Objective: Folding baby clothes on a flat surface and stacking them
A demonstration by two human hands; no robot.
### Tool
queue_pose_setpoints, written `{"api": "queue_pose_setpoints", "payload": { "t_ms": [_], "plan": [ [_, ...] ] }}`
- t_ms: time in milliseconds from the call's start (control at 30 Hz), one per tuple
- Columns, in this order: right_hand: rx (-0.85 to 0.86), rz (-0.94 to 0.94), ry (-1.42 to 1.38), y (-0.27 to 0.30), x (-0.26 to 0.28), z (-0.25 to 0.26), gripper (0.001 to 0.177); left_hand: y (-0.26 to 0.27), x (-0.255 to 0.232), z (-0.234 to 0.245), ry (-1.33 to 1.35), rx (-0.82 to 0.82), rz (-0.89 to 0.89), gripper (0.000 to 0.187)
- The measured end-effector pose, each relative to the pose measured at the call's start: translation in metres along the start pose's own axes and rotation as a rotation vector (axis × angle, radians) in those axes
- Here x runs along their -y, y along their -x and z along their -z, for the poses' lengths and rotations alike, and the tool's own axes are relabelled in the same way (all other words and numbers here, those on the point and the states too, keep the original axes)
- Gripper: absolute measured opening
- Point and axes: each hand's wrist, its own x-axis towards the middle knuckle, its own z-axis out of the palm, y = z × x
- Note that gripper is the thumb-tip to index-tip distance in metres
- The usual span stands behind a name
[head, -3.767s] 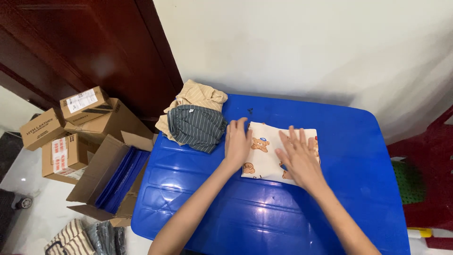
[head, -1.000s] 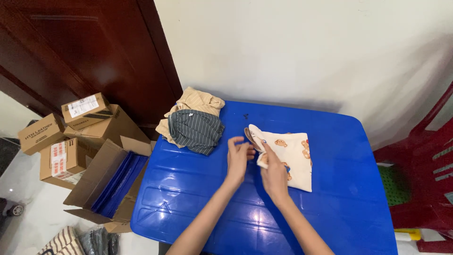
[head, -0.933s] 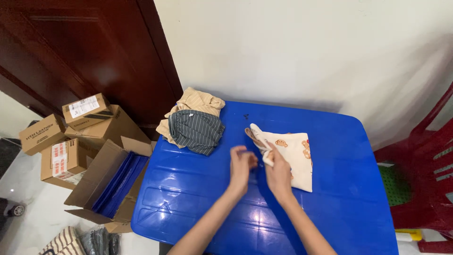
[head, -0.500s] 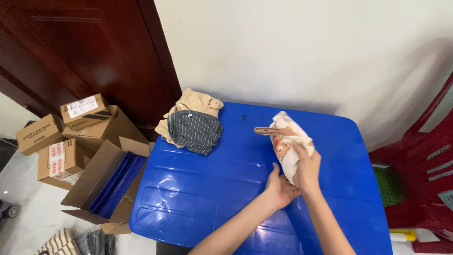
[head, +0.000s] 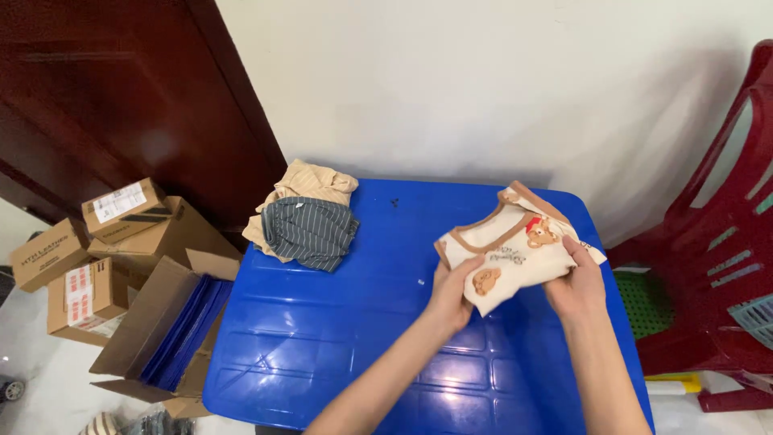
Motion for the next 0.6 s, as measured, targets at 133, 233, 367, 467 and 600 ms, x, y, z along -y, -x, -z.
{"api": "queue_pose_setpoints", "payload": {
  "t_ms": [133, 233, 367, 467, 600],
  "plan": [
    [-0.01, 0.071, -0.113, -0.048, 0.019, 0.025, 0.038, -0.038, -0.008, -0.025, -0.227, 0.125, -0.145, 0.048],
    [0.034, 0.126, -0.117, -0.051, 0.035, 0.004, 0.035, -0.069, -0.013, -0.052, -0.402, 0.258, -0.248, 0.058],
    [0.065, 0.169, -0.152, -0.056, 0.055, -0.006, 0.035, -0.122, 0.004, -0.058, -0.476, 0.374, -0.245, 0.051],
    [0.066, 0.189, -0.068, -0.087, 0.057, 0.038, 0.034, -0.159, 0.031, -0.024, -0.565, 0.353, -0.24, 0.059],
    [-0.049, 0.111, 0.206, -0.091, 0.053, 0.076, 0.032, -0.184, 0.06, 0.022, -0.867, 0.109, -0.253, 0.055]
  ]
}}
